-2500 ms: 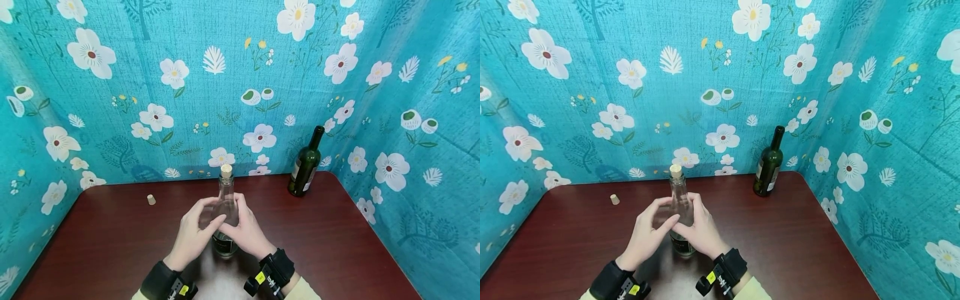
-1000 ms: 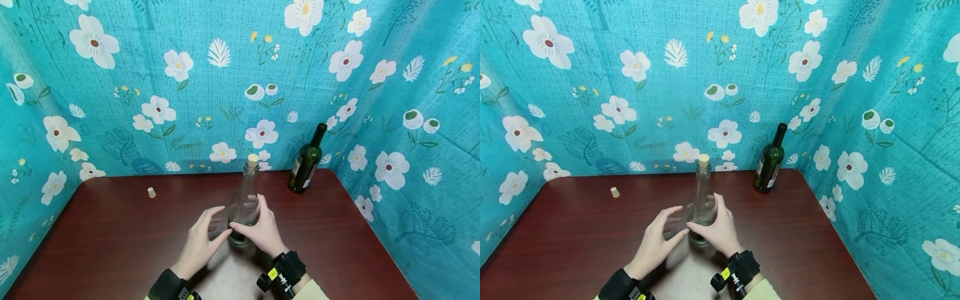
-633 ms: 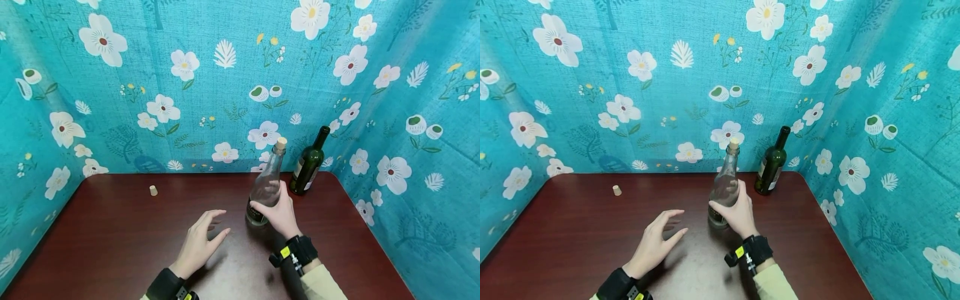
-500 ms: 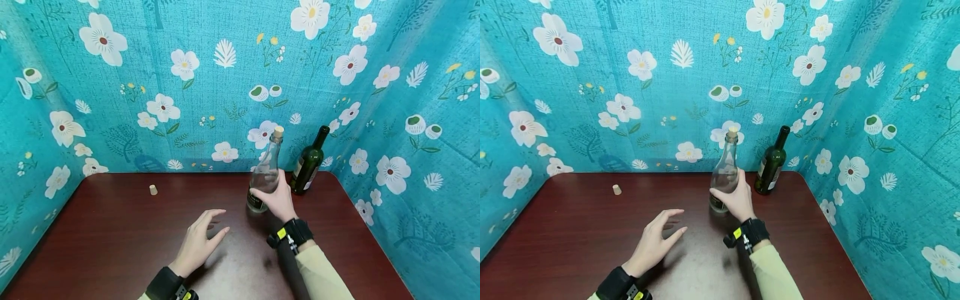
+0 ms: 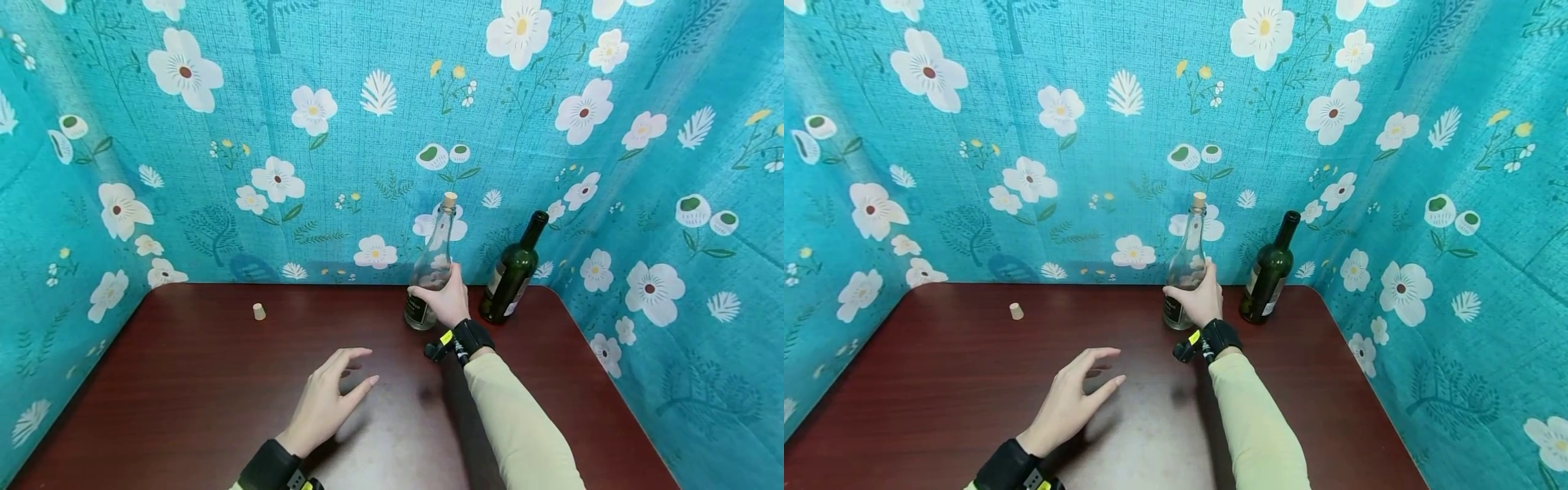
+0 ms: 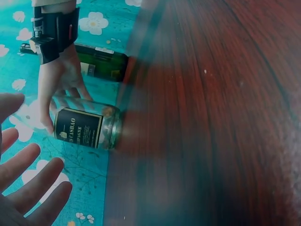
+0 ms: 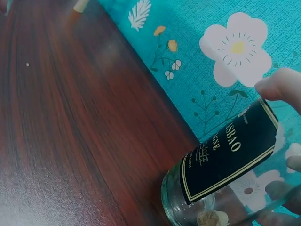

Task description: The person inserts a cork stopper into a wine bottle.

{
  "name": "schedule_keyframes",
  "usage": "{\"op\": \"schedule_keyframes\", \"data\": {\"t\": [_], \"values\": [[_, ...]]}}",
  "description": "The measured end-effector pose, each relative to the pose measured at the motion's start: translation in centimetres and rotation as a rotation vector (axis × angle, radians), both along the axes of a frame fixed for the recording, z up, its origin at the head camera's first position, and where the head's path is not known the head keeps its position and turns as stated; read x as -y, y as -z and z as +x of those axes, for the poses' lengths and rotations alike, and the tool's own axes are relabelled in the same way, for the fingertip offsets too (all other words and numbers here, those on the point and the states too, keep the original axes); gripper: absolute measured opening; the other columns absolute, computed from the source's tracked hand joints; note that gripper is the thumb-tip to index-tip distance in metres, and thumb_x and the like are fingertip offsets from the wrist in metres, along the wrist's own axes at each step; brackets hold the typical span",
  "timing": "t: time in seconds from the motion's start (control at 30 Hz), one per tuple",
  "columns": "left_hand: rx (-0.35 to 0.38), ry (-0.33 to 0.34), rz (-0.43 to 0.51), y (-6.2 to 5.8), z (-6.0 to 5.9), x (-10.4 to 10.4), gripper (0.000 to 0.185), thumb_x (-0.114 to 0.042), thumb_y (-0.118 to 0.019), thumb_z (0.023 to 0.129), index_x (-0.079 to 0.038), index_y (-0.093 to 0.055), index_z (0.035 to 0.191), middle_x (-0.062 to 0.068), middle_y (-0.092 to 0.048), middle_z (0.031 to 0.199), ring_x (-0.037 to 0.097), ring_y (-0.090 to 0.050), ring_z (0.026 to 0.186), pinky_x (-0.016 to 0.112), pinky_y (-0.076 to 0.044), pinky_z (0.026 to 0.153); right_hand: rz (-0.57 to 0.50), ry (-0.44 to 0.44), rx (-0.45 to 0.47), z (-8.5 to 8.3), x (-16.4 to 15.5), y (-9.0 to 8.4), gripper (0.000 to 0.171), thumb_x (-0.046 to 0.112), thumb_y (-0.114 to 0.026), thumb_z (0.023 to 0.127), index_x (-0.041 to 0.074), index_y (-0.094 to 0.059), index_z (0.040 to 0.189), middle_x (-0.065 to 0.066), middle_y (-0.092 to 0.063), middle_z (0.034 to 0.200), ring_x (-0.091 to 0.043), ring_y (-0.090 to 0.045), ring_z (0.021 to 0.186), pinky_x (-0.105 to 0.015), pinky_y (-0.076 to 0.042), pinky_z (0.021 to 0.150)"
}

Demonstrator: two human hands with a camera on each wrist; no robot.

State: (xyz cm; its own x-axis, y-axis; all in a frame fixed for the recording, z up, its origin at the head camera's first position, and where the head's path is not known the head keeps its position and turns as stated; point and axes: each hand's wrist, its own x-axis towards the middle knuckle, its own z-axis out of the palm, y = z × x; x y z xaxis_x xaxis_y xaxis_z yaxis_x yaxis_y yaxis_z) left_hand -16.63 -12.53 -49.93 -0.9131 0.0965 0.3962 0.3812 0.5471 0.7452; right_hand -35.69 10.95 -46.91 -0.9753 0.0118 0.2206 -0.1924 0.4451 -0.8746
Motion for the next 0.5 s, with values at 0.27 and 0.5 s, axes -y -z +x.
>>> {"op": "schedule_keyframes", "data": {"t": [0.27, 0.5], "values": [[0.016, 0.010, 0.023, -0.4, -0.2, -0.7, 0.044, -0.049, -0.073, 0.092, -0.038, -0.059, 0.132, -0.017, -0.061, 0.126, 0.007, -0.066, 0.106, 0.033, -0.057, 0.086, 0.019, -0.036, -0.006, -0.2, -0.7, 0.5, 0.088, 0.035, -0.089, 0.080, 0.009, -0.036, 0.145, -0.015, -0.059, 0.124, -0.029, -0.060, 0.107, -0.049, -0.051, 0.084], [0.025, 0.024, 0.036, 0.0, 0.2, -1.2, 0.043, -0.048, -0.074, 0.092, -0.035, -0.061, 0.131, -0.015, -0.062, 0.124, 0.013, -0.067, 0.105, 0.037, -0.057, 0.085, 0.142, -0.074, 0.048, -0.4, -1.8, 3.2, 0.094, 0.037, -0.089, 0.078, 0.009, -0.031, 0.147, -0.017, -0.059, 0.130, -0.034, -0.059, 0.118, -0.051, -0.051, 0.093]]}}
